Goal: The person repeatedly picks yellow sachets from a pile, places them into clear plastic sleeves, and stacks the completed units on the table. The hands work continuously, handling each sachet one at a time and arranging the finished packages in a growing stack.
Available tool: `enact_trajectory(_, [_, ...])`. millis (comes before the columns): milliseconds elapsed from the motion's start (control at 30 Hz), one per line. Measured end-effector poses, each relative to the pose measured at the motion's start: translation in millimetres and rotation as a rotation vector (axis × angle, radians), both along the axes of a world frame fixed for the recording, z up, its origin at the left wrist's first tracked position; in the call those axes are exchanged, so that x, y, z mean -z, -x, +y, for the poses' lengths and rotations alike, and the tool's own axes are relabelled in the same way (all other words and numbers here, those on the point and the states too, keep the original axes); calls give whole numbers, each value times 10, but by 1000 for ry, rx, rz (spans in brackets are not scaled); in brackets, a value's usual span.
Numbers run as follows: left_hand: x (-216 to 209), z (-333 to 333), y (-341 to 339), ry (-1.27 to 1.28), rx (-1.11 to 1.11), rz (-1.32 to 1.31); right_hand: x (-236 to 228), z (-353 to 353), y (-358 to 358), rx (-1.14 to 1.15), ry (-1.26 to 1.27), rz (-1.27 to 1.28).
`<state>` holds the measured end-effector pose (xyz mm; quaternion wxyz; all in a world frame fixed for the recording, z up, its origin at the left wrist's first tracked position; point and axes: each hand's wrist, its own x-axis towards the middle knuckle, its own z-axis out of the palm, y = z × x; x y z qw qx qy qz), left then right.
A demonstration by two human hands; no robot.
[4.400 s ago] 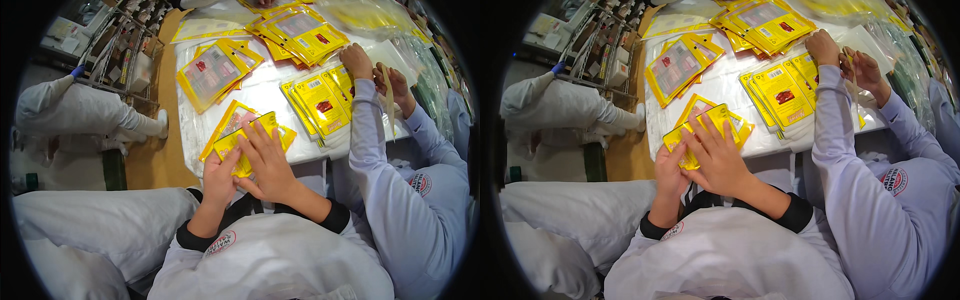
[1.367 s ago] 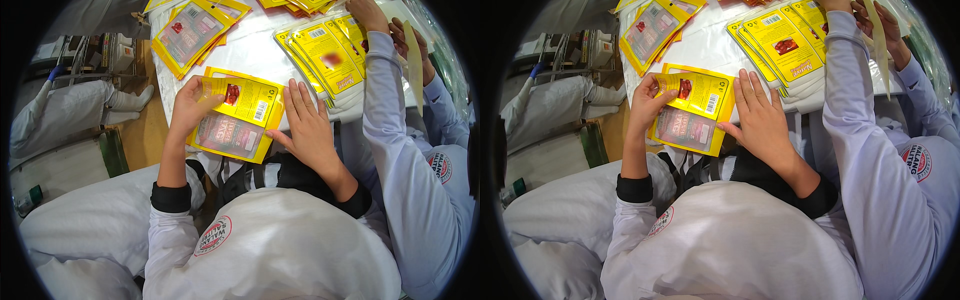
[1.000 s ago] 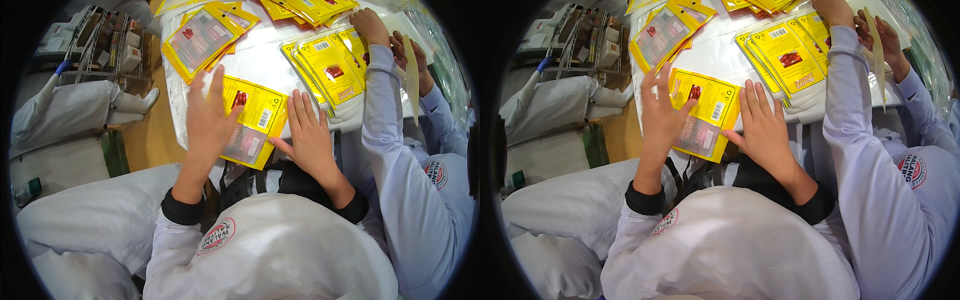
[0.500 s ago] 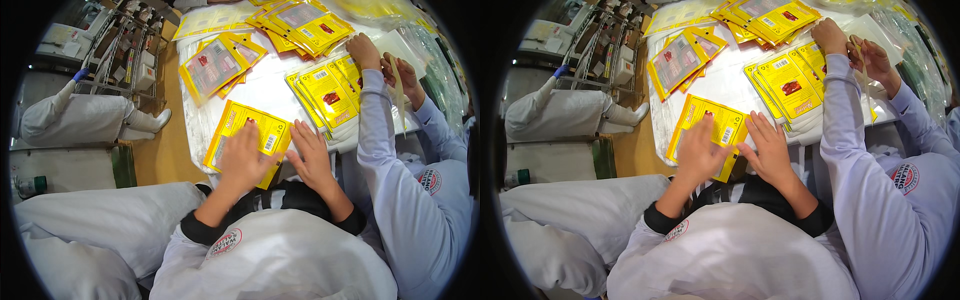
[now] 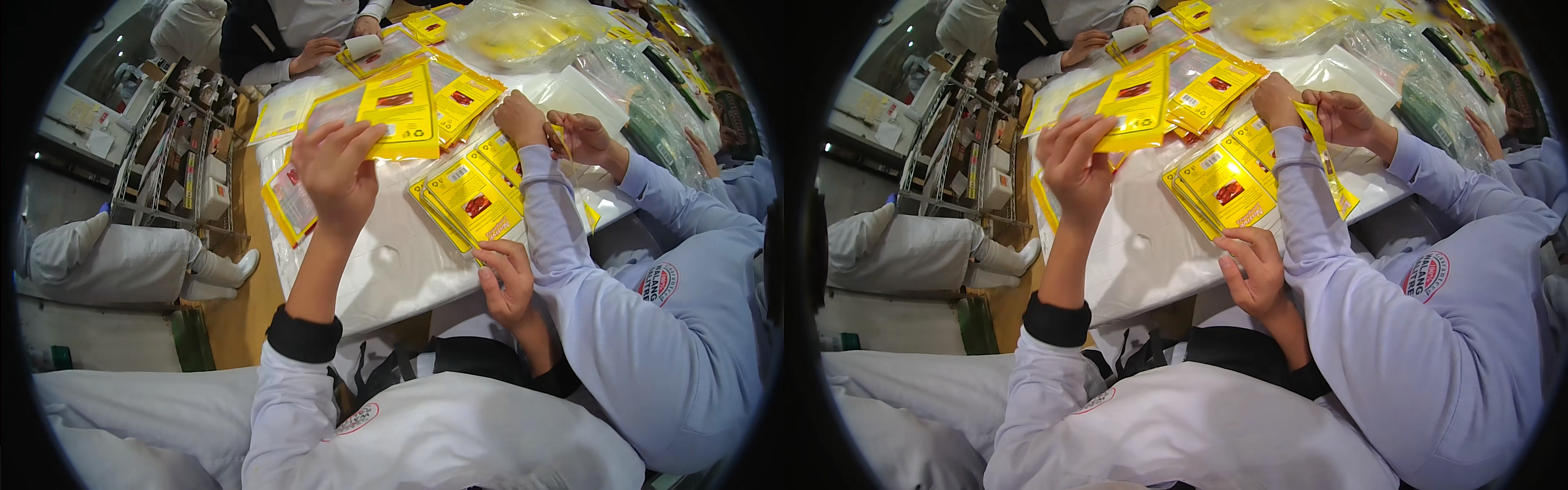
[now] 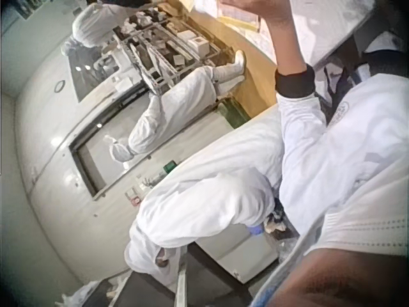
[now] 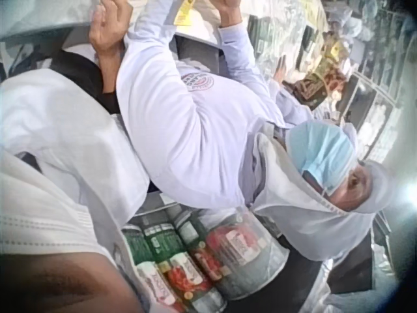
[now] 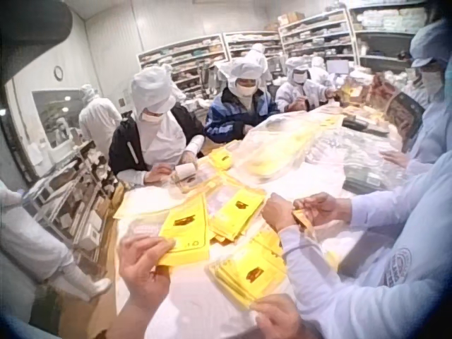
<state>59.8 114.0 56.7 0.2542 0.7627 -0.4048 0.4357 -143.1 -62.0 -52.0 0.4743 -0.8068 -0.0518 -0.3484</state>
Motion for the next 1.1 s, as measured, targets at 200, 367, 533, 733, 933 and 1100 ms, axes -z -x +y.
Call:
enact_trajectory(200, [700, -701, -903, -847, -86, 426, 23, 72, -71, 32, 76, 15])
enact_trajectory(367, [742, -292, -692, -249, 42, 603, 89, -92, -32, 91, 98, 62])
enact_trajectory(533, [907, 1243, -72, -572, -485, 606, -22, 30, -95, 3, -11, 37])
enact_trajectory(733, [849, 553, 1513, -517, -292, 656, -38, 362, -299, -188, 135, 78])
enact_trajectory(933, [680, 501, 974, -45, 111, 960, 185, 588, -381, -185, 639, 295])
enact_trajectory(1100, [393, -114, 702, 745, 677, 1573, 145, 607, -417, -289, 673, 286])
